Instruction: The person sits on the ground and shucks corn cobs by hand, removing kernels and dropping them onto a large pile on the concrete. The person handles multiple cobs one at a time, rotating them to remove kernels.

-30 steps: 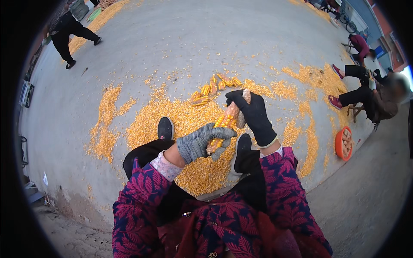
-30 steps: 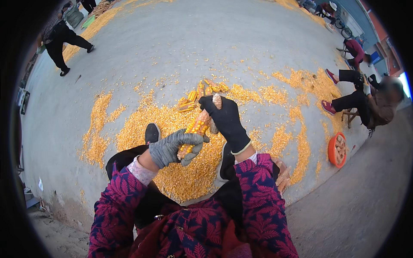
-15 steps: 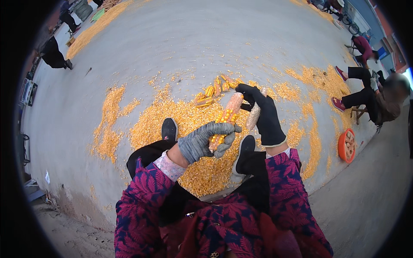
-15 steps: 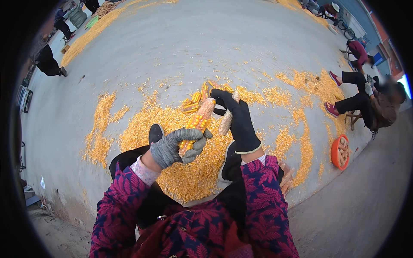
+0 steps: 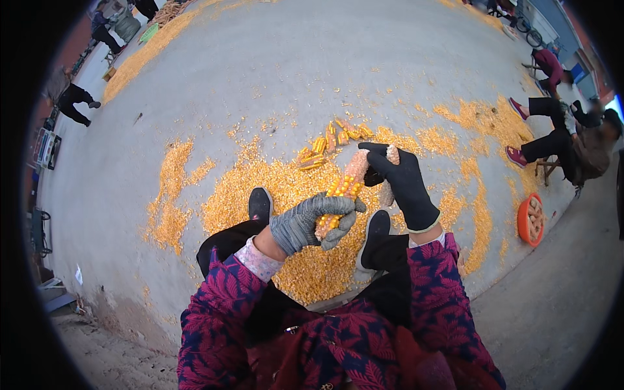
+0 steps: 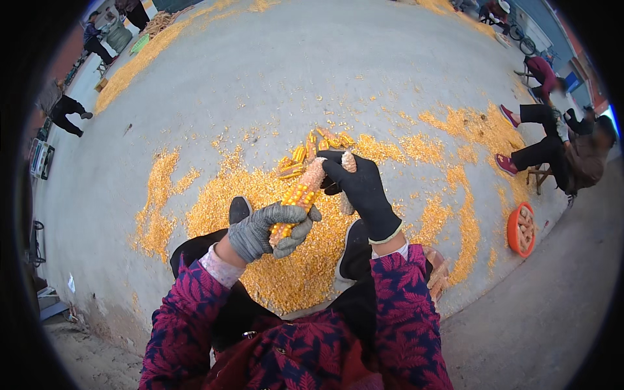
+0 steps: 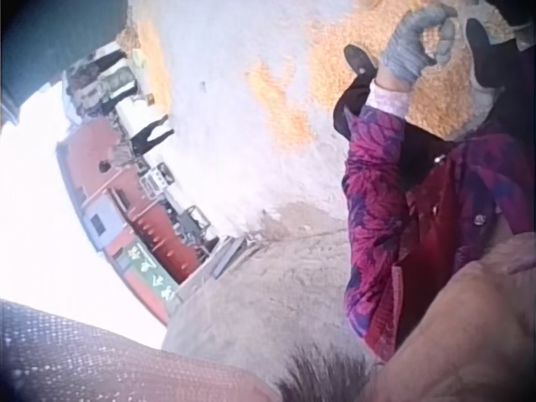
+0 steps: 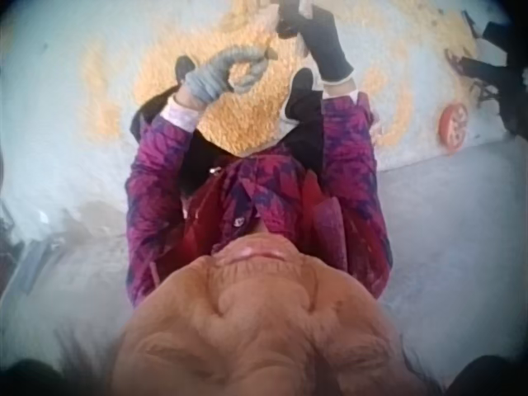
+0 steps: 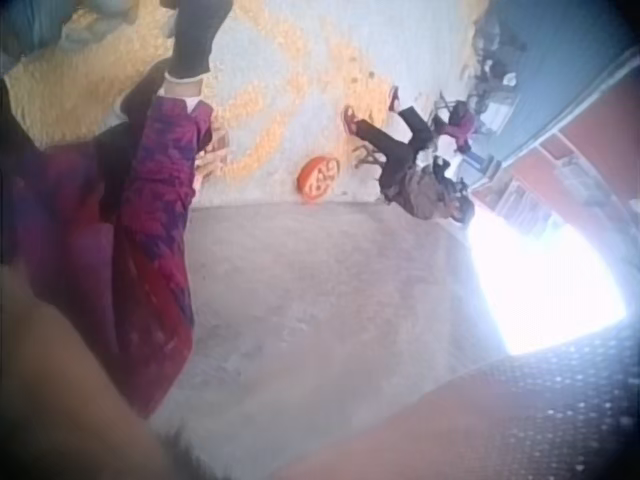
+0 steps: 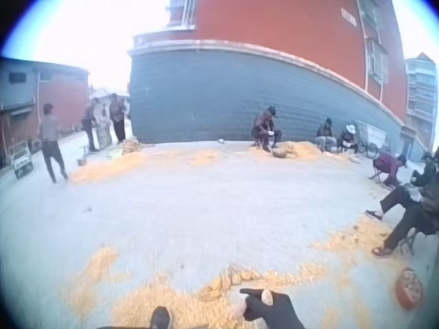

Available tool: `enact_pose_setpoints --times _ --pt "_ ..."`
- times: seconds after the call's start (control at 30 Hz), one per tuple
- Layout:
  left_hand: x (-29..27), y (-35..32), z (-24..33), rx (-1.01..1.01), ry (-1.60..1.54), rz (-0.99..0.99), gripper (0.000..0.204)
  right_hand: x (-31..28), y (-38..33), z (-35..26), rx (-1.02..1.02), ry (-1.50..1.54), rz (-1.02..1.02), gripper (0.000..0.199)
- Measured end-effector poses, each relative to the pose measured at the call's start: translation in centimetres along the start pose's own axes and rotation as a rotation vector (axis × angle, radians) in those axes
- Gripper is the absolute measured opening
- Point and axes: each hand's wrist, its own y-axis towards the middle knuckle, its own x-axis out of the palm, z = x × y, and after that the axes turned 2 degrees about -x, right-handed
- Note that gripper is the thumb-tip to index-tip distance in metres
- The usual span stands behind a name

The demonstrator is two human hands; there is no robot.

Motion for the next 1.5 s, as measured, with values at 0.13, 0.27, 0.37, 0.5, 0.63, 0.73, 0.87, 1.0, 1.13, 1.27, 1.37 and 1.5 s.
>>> enact_pose_setpoints --times 0.13,0.27,0.37,0.5,0.63,0.73,0.87,1.0,1.13,1.27,1.37,1.5 --pt "-0.1 0.1 -0.5 0.060 0.126 0.096 0.037 0.3 0.0 1.1 -0.070 -0.152 0.044 0.024" --pt "-2.0 0.0 -0.7 0.710 1.157 -0.089 0.031 0.7 -0.2 2.1 -0.216 -0.378 0.135 0.020" --pt "-1.5 -0.4 -0.2 0.311 0.746 -0.100 0.033 0.4 0.1 3.0 -0.351 -0.431 0.220 0.018" --pt "-0.9 -0.6 -0.1 0.177 0.416 -0.045 0.041 -0.3 0.6 2.7 -0.149 -0.138 0.145 0.035" --pt "-0.2 1.1 0.0 0.422 0.388 0.292 0.039 1.7 0.0 1.8 0.059 0.326 -0.042 0.050" --pt "-2.3 2.6 0.1 0.566 0.519 0.658 0.035 4.3 -0.8 1.8 0.057 0.291 -0.092 0.051" --pt "-3.7 3.3 -0.8 0.663 0.301 0.613 0.046 7.0 -1.8 4.3 0.076 0.211 -0.082 0.034" --pt "-1.2 1.2 1.0 0.376 0.309 0.655 0.059 6.1 -1.1 5.9 -0.047 0.006 -0.110 0.028" --pt "-2.9 1.8 2.8 0.866 0.288 0.569 0.049 5.5 -1.3 4.8 -0.079 -0.108 -0.143 0.043" --pt "-3.8 1.1 4.5 0.872 0.098 0.443 0.021 5.6 -1.0 4.6 -0.198 -0.213 -0.154 0.047" --pt "-3.5 1.1 5.1 1.046 0.012 0.543 0.011 6.7 -0.8 3.8 -0.260 -0.012 0.050 0.043" --pt "-5.3 2.8 4.6 1.054 -0.285 0.650 0.012 6.7 -0.6 3.5 -0.657 -0.499 0.181 0.046"
